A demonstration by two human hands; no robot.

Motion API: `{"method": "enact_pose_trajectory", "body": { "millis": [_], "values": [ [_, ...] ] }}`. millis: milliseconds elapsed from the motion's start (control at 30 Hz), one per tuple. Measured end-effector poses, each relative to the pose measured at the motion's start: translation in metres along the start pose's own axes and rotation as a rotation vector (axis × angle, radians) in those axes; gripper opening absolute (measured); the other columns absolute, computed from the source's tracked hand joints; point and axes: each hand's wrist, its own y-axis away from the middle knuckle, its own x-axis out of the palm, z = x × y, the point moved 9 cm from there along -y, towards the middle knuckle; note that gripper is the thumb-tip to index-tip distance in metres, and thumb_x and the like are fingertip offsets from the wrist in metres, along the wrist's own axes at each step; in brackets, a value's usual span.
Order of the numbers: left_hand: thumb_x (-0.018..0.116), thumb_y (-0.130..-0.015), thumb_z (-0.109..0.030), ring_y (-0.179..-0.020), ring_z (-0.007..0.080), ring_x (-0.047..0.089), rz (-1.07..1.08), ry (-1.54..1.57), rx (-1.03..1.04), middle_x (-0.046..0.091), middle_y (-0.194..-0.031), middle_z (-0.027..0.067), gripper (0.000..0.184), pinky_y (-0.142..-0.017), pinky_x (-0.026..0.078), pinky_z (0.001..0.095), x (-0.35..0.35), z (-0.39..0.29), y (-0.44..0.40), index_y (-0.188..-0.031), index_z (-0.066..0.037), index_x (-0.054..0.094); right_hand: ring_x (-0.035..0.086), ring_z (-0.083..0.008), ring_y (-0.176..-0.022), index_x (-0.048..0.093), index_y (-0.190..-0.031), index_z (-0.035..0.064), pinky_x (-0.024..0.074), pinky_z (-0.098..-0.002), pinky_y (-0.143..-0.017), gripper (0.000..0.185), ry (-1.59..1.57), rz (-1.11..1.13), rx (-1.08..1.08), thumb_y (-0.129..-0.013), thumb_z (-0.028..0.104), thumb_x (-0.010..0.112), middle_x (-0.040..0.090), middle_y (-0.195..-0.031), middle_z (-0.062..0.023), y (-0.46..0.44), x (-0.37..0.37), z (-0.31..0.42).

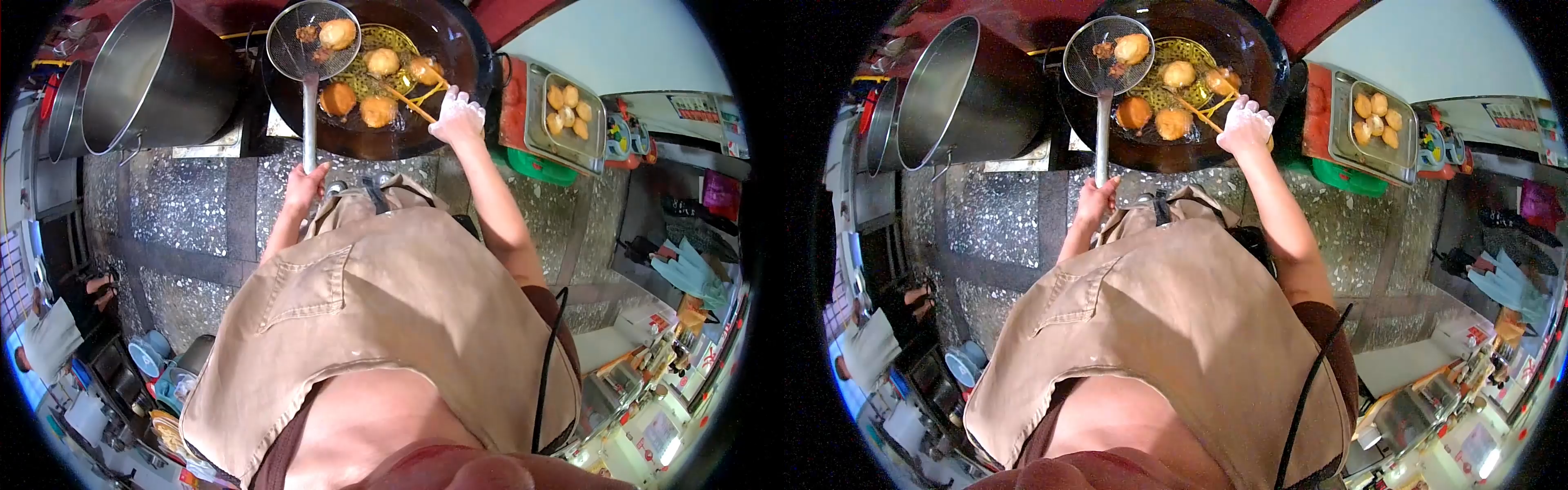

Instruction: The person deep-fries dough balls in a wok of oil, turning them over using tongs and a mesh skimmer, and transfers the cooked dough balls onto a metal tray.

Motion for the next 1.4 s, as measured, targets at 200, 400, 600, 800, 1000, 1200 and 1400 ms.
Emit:
{"method": "enact_pose_trajectory", "body": {
  "millis": [200, 400, 600, 800, 1000, 1200, 1400],
  "values": [
    [0.067, -0.080, -0.021, -0.040, 0.0090, 0.046, -0.006, 0.012, 0.007, 0.050, -0.056, 0.0002, 0.026, -0.036, 0.038, 0.0233, -0.002, 0.005, -0.003, -0.082, -0.004, 0.048, 0.053, -0.0332, -0.105, 0.029, -0.133, -0.0006, 0.0408, -0.0404, -0.090, 0.090, -0.050, -0.042, -0.007, -0.063, 0.037, 0.071, 0.048, -0.120, -0.0182, 0.019, -0.013, -0.026],
    [0.065, -0.082, -0.021, -0.041, 0.0083, 0.045, -0.002, 0.029, -0.007, 0.049, -0.056, -0.0005, 0.024, -0.037, 0.038, 0.0228, 0.001, 0.005, -0.002, -0.081, -0.005, 0.048, 0.050, -0.0324, -0.111, 0.029, -0.134, -0.0002, 0.0416, -0.0382, -0.092, 0.093, -0.160, -0.038, 0.043, -0.063, 0.043, 0.071, 0.047, -0.124, -0.0211, 0.042, -0.017, -0.056],
    [0.064, -0.082, -0.022, -0.043, 0.0081, 0.045, 0.004, 0.019, -0.021, 0.048, -0.056, -0.0007, 0.022, -0.038, 0.039, 0.0230, 0.004, -0.001, 0.001, -0.081, -0.006, 0.049, 0.051, -0.0327, -0.110, 0.028, -0.134, 0.0007, 0.0426, -0.0389, -0.091, 0.096, -0.255, -0.060, 0.091, -0.061, 0.043, 0.074, 0.047, -0.124, -0.0195, 0.047, -0.015, -0.070],
    [0.064, -0.082, -0.022, -0.044, 0.0088, 0.046, 0.009, 0.033, -0.018, 0.049, -0.057, -0.0001, 0.022, -0.039, 0.039, 0.0233, 0.004, -0.001, 0.000, -0.081, -0.005, 0.049, 0.047, -0.0325, -0.114, 0.027, -0.135, 0.0016, 0.0400, -0.0393, -0.094, 0.096, -0.197, 0.044, 0.143, -0.062, 0.043, 0.074, 0.045, -0.127, -0.0176, 0.049, -0.003, -0.075],
    [0.065, -0.081, -0.018, -0.039, 0.0083, 0.046, -0.009, 0.060, -0.010, 0.050, -0.054, 0.0005, 0.021, -0.035, 0.038, 0.0222, 0.005, -0.003, 0.002, -0.080, -0.004, 0.050, 0.047, -0.0344, -0.113, 0.024, -0.136, 0.0020, 0.0377, -0.0420, -0.095, 0.096, -0.123, 0.069, 0.122, -0.064, 0.042, 0.073, 0.042, -0.128, -0.0169, 0.042, 0.005, -0.064],
    [0.066, -0.081, -0.019, -0.040, 0.0089, 0.047, -0.019, 0.042, -0.013, 0.051, -0.055, 0.0009, 0.023, -0.035, 0.038, 0.0226, 0.003, 0.000, -0.001, -0.079, -0.004, 0.049, 0.050, -0.0337, -0.108, 0.027, -0.134, 0.0027, 0.0407, -0.0417, -0.092, 0.094, -0.035, -0.016, 0.078, -0.063, 0.042, 0.073, 0.047, -0.122, -0.0161, 0.030, 0.001, -0.051],
    [0.066, -0.081, -0.019, -0.040, 0.0094, 0.046, -0.013, 0.049, -0.005, 0.051, -0.055, 0.0009, 0.024, -0.036, 0.038, 0.0226, 0.003, 0.000, -0.002, -0.079, -0.004, 0.048, 0.051, -0.0336, -0.109, 0.028, -0.134, 0.0018, 0.0411, -0.0415, -0.092, 0.092, -0.014, -0.017, 0.052, -0.064, 0.041, 0.073, 0.048, -0.121, -0.0172, 0.020, -0.003, -0.044]
  ]
}}
